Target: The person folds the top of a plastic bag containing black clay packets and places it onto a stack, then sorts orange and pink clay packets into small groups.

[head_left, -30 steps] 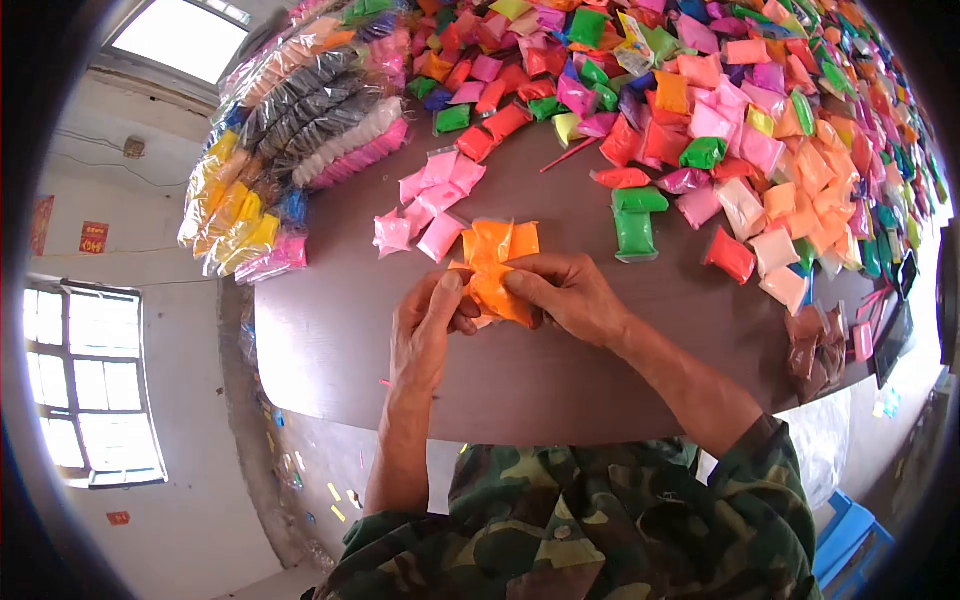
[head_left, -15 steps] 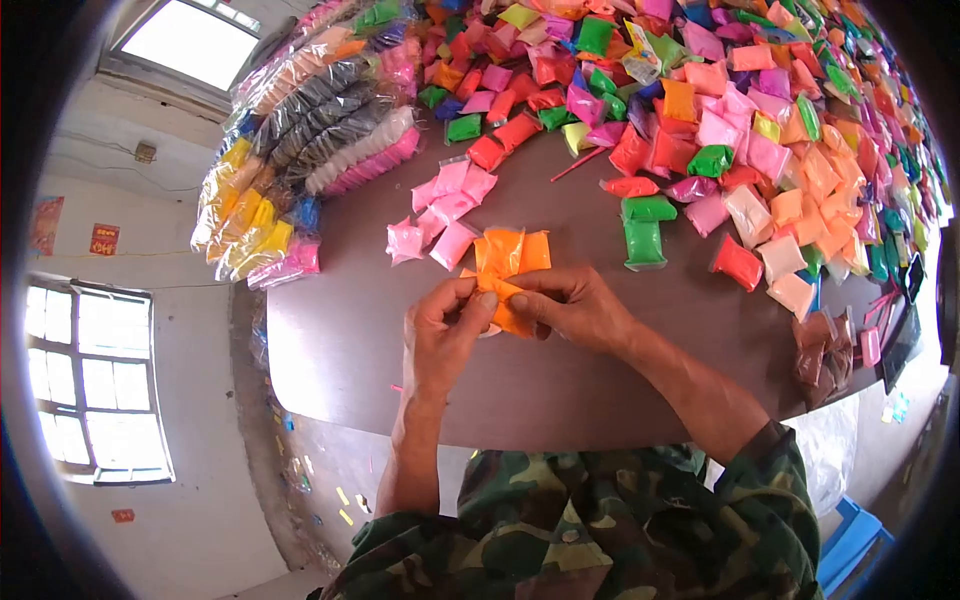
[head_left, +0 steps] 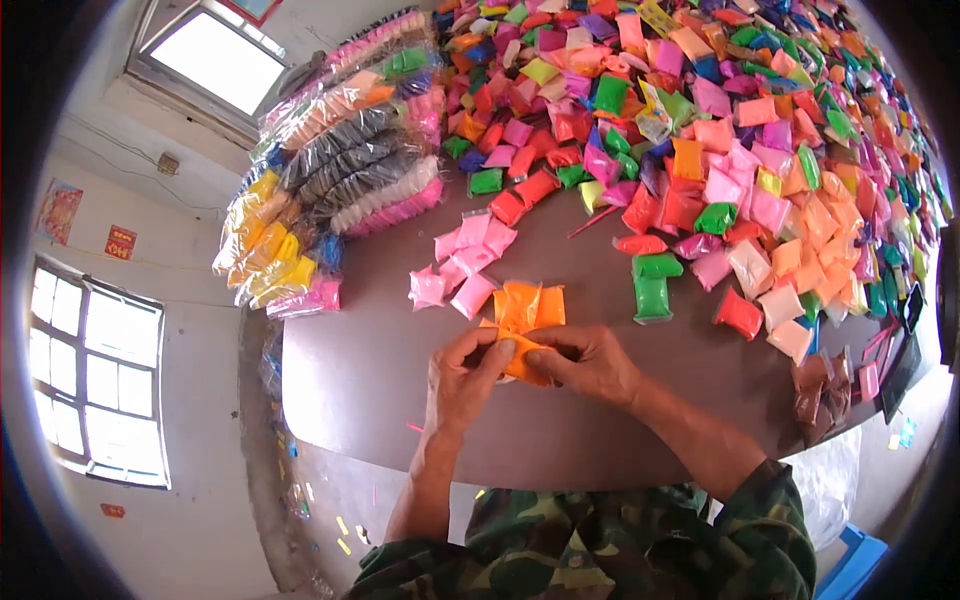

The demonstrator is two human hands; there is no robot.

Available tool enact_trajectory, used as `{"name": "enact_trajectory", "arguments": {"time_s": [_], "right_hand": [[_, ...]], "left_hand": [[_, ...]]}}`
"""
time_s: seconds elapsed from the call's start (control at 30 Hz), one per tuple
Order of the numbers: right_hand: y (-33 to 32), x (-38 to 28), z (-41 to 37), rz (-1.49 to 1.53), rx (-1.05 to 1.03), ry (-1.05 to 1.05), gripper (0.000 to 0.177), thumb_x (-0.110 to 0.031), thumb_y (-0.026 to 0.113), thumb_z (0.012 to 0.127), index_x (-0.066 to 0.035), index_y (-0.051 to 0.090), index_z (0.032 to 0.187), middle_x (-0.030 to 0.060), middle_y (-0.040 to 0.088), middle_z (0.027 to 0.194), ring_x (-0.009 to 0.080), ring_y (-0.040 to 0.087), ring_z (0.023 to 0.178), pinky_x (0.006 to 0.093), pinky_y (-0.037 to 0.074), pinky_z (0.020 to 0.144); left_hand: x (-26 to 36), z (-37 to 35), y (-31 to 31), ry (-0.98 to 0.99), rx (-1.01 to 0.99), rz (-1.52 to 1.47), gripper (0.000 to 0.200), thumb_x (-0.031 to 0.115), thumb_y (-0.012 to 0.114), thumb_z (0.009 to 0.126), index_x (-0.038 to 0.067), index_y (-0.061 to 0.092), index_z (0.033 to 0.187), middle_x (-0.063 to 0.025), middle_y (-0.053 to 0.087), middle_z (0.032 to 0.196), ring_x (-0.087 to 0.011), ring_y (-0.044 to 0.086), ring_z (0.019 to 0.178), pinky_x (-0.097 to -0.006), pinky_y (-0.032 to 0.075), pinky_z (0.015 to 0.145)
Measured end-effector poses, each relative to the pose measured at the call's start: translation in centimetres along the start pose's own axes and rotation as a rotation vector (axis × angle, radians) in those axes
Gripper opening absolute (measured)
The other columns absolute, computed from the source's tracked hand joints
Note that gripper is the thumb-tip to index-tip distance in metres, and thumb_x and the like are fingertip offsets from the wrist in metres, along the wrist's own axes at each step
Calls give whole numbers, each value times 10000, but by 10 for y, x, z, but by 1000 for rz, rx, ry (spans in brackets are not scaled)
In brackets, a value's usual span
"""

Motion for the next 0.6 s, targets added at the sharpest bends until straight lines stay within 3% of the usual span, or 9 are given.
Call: {"name": "enact_trajectory", "arguments": {"time_s": [0.23, 0.43, 0.5, 0.53, 0.6], "right_hand": [[-9, -13, 0, -142, 72, -54, 278, -195, 727, 1014, -11, 759, 1219, -22, 692, 805, 35, 581, 681, 234, 479, 597], [-19, -9, -1, -209, 233, -114, 224, -186, 735, 987, 15, 759, 1082, 97, 725, 765, 69, 638, 680, 299, 531, 606], [-33, -16, -1, -273, 349, -165, 194, -161, 726, 982, 21, 748, 1045, 115, 712, 753, 124, 663, 653, 321, 540, 607], [-38, -17, -4, -305, 407, -186, 181, -149, 722, 979, 24, 742, 1027, 123, 705, 747, 152, 676, 639, 331, 545, 607], [-38, -27, -6, -423, 441, -301, 158, -118, 720, 959, 10, 738, 1049, 130, 711, 830, 233, 702, 727, 364, 563, 663]], "left_hand": [[1, 9, 7, -23, -136, 5, 172, 131, 751, 971, -20, 725, 1050, -23, 708, 872, -71, 653, 762, -235, 553, 667], [-5, 25, -2, -42, -181, 83, 192, 138, 770, 967, -29, 708, 1040, -31, 717, 870, -70, 660, 725, -237, 538, 615], [-20, 28, -8, -88, -244, 114, 213, 153, 777, 967, -29, 705, 1050, -33, 723, 871, -71, 670, 731, -236, 547, 616], [-29, 26, -9, -127, -249, 63, 276, 193, 801, 955, -25, 729, 1107, -15, 709, 817, -53, 599, 703, -250, 513, 633], [-18, 27, -15, -28, -223, 250, 289, 197, 818, 930, -16, 728, 1103, -34, 713, 851, -77, 614, 721, -265, 519, 646]]}}
Point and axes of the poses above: each hand's wrist, its own z-axis towards the middle knuckle, its own y-axis out of the palm, x = y × z, the point moved 9 cm from there along z, towards the middle knuckle
